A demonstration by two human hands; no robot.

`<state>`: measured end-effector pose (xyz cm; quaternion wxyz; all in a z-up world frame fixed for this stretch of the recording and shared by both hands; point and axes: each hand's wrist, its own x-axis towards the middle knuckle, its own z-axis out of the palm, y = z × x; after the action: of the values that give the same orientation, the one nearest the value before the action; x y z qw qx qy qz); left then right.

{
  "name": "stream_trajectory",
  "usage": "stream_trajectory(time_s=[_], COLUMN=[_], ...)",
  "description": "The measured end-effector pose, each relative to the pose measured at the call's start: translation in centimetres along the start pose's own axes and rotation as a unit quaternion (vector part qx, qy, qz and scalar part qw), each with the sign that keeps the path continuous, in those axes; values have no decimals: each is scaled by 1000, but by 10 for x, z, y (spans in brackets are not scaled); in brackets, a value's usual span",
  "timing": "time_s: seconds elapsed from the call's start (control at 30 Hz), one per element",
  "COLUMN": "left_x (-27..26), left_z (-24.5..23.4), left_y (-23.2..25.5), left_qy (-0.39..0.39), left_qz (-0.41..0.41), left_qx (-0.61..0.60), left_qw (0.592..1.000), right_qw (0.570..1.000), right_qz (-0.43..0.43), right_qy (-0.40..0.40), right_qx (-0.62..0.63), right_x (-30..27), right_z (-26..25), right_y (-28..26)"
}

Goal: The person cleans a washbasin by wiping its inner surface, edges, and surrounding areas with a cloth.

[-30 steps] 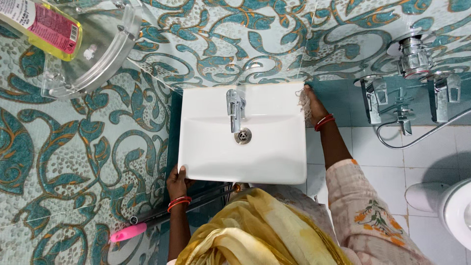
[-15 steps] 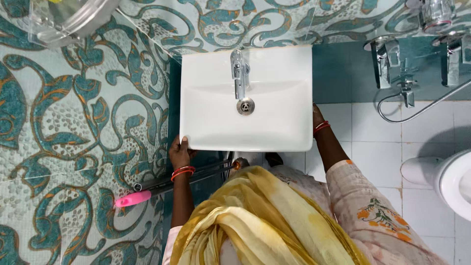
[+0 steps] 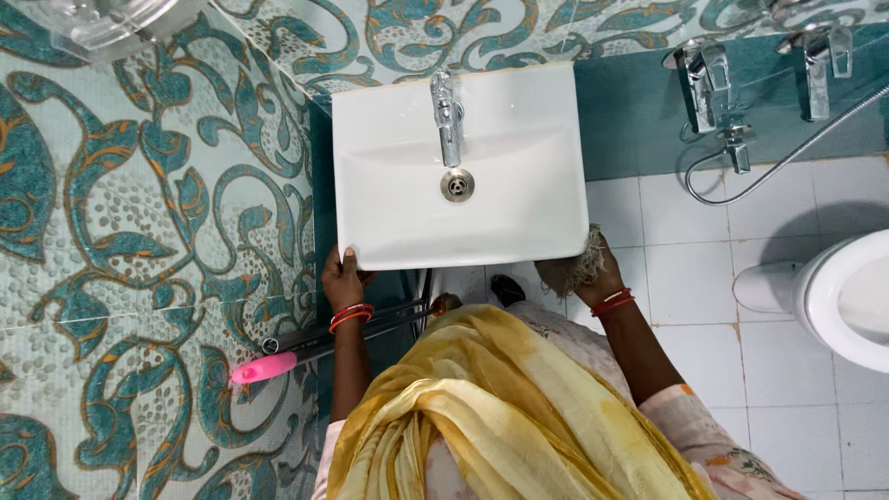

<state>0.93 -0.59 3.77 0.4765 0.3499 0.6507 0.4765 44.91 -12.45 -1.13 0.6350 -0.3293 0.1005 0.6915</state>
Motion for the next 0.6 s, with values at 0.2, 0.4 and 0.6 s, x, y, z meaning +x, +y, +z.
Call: stream_trajectory(time_s=[0.2,0.4,0.6], left_x=[4,12,15], left_z=[-3,-9,-11], left_y=[-3,-15,-25], left_qy=[1,-1,-7], left_qz=[0,-13,-23], left_qx=[9,14,-1], left_qw=[1000,1000,1000], right_qw=[874,838,943], right_qz=[-106,-166,-95], right_qy=[54,16,-51], right_qx=[-471,-519,-314], right_x=[58,170,229], right_z=[62,112,115], right_y=[-64,-111,-128])
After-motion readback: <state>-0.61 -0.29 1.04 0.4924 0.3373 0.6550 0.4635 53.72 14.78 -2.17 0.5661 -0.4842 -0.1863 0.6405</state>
